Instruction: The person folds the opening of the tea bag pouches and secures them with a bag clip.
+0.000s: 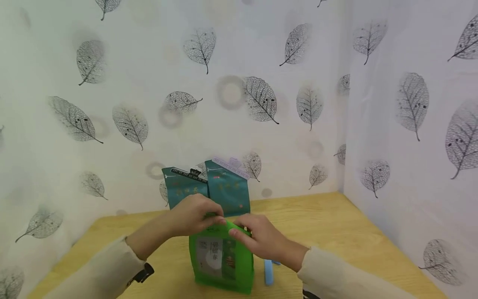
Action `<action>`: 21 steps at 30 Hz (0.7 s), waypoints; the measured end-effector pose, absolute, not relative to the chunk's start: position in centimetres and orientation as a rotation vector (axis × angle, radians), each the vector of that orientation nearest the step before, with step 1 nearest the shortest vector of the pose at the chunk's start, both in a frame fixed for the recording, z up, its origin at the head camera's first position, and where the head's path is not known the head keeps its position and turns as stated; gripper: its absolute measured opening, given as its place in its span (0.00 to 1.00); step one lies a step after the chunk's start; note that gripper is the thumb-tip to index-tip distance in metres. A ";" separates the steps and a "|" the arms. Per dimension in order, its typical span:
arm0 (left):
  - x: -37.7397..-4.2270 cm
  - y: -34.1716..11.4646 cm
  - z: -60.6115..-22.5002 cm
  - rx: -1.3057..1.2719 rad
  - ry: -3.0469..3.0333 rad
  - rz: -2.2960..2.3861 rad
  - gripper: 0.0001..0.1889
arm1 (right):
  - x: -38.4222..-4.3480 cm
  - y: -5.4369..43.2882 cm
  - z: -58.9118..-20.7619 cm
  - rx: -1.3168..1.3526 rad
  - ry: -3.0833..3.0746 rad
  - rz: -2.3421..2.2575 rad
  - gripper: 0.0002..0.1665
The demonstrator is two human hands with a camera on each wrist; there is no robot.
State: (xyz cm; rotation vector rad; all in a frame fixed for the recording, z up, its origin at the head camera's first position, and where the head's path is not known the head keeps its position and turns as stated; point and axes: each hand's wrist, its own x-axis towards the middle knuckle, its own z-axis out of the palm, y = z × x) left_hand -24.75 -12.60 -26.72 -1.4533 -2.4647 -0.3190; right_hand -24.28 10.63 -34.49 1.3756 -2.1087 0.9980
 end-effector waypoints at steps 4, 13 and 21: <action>-24.5 -12.4 -26.9 -1.459 -2.342 -0.260 0.11 | -24.6 10.3 -34.8 1.309 -2.025 0.874 0.10; -24.5 -12.2 -26.5 -1.462 -2.437 -0.274 0.10 | -25.4 11.1 -34.9 1.293 -1.895 0.591 0.32; -24.0 -12.4 -26.9 -1.480 -2.431 -0.291 0.12 | -25.3 11.1 -35.2 1.338 -1.859 0.501 0.33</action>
